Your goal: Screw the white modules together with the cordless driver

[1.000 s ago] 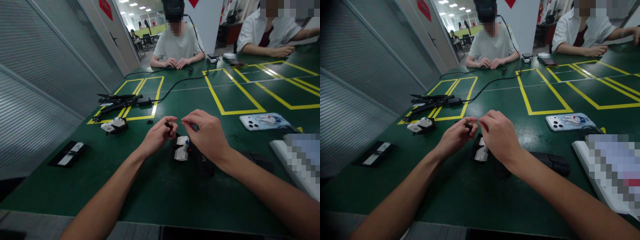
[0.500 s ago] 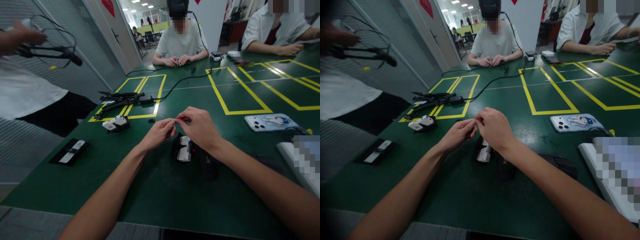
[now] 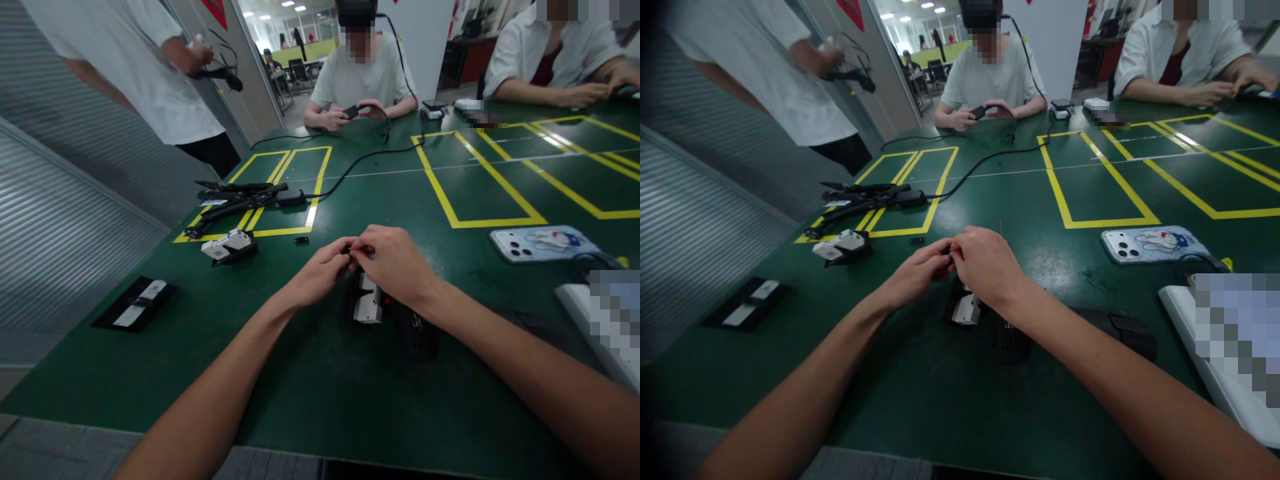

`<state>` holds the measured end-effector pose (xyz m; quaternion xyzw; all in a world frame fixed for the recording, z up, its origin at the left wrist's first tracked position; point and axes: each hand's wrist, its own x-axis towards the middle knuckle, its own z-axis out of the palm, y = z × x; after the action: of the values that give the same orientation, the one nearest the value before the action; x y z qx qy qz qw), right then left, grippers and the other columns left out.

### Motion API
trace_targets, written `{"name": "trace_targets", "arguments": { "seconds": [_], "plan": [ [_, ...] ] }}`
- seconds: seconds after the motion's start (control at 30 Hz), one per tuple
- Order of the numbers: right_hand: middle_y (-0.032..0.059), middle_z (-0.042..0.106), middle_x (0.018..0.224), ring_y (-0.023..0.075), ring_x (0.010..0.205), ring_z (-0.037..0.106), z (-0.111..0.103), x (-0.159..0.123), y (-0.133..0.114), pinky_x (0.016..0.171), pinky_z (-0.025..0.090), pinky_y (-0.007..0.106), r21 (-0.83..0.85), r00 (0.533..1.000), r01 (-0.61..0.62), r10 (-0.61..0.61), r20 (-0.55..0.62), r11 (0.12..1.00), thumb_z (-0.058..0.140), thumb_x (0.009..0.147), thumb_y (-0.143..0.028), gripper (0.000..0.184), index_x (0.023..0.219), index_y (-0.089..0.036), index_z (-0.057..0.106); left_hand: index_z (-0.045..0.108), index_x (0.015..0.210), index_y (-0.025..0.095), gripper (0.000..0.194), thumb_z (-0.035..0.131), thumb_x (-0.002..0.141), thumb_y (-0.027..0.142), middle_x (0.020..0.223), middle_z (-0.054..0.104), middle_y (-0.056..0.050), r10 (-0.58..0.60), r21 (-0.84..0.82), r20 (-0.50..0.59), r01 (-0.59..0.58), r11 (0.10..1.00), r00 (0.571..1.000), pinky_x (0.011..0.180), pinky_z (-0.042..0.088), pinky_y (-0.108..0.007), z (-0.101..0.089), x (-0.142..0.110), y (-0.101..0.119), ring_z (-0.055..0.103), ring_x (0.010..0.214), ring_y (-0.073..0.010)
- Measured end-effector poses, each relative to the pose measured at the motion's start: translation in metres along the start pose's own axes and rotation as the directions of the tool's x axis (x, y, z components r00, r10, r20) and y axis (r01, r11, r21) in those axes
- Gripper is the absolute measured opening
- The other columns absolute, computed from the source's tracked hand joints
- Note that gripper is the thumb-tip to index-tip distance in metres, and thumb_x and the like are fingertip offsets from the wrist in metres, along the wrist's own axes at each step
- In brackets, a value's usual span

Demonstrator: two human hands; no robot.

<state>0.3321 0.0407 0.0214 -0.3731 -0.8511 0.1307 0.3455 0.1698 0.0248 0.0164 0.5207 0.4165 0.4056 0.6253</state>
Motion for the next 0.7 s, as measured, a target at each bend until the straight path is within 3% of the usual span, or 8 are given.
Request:
{"name": "trace_targets", "arguments": {
  "seconds": [0.17,0.3,0.37,0.47,0.57,0.63,0.7],
  "plan": [
    [0.0003,0.056,0.075,0.0143,0.071,0.053,0.002,-0.001,0.0,0.069,0.036,0.026,0.032,0.999,-0.044,0.045,-0.011,0.999,0.071,0.083,0.002,0.015,0.076,-0.011,0.068,0.067,0.087,0.015,0.03,0.048,0.072,-0.002,0.074,0.058,-0.002,0.095,0.134,0.016,-0.096,0.986,0.995,0.055,0.036,-0.018,0.0,0.0,0.001,0.045,0.064,-0.0123],
    [-0.0013,0.057,0.071,0.0122,0.065,0.055,0.003,0.001,-0.001,0.059,0.038,0.022,0.301,0.976,-0.208,0.219,-0.003,0.931,0.076,0.08,0.001,0.015,0.076,-0.01,0.067,0.068,0.085,0.014,0.032,0.05,0.066,-0.006,0.086,0.063,-0.004,0.078,0.113,0.015,-0.079,0.99,0.997,0.061,0.038,-0.017,-0.003,-0.004,0.005,0.051,0.079,-0.0147],
    [-0.0012,0.057,0.069,0.0117,0.062,0.055,0.003,0.002,-0.001,0.053,0.037,0.02,0.436,0.954,-0.274,0.298,0.014,0.857,0.077,0.079,-0.001,0.014,0.076,-0.009,0.066,0.067,0.084,0.013,0.025,0.053,0.07,-0.003,0.08,0.061,-0.004,0.042,0.032,0.026,-0.043,0.999,0.999,0.058,0.038,-0.017,-0.004,-0.004,0.005,0.051,0.073,-0.0134],
    [-0.0011,0.058,0.073,0.0113,0.065,0.056,0.005,0.003,-0.003,0.054,0.039,0.02,0.564,0.949,-0.203,0.303,-0.089,0.801,0.071,0.088,-0.007,0.008,0.082,-0.009,0.065,0.063,0.082,0.011,0.01,0.053,0.082,0.011,0.061,0.048,0.001,0.022,-0.237,0.014,-0.018,0.971,1.0,0.047,0.033,-0.018,-0.002,-0.001,0.0,0.041,0.052,-0.0087],
    [-0.0003,0.057,0.082,0.0115,0.072,0.055,0.007,0.0,-0.007,0.063,0.041,0.021,0.436,0.958,-0.115,0.215,-0.187,0.893,0.065,0.093,-0.007,0.004,0.09,-0.01,0.064,0.061,0.087,0.01,0.017,0.045,0.089,0.015,0.06,0.048,0.0,0.03,-0.479,-0.1,-0.075,0.875,0.995,0.049,0.041,-0.02,-0.002,0.006,-0.007,0.047,0.053,-0.0094],
    [0.0019,0.053,0.088,0.0136,0.078,0.052,0.008,-0.003,-0.01,0.068,0.041,0.023,0.197,0.977,-0.099,0.133,-0.166,0.975,0.068,0.091,-0.006,0.007,0.094,-0.01,0.064,0.061,0.092,0.009,0.02,0.041,0.09,0.012,0.069,0.057,-0.004,-0.025,-0.564,-0.176,-0.08,0.822,0.984,0.059,0.05,-0.022,-0.004,0.011,-0.01,0.058,0.062,-0.0116],
    [0.0047,0.048,0.093,0.0168,0.084,0.049,0.009,-0.006,-0.012,0.072,0.04,0.026,-0.032,0.99,-0.068,0.063,-0.126,0.997,0.072,0.088,-0.006,0.014,0.098,-0.009,0.064,0.06,0.091,0.008,0.022,0.039,0.09,0.009,0.079,0.064,-0.009,-0.093,-0.611,-0.224,-0.066,0.789,0.97,0.067,0.053,-0.024,-0.007,0.015,-0.011,0.063,0.07,-0.0132]
  ]
}}
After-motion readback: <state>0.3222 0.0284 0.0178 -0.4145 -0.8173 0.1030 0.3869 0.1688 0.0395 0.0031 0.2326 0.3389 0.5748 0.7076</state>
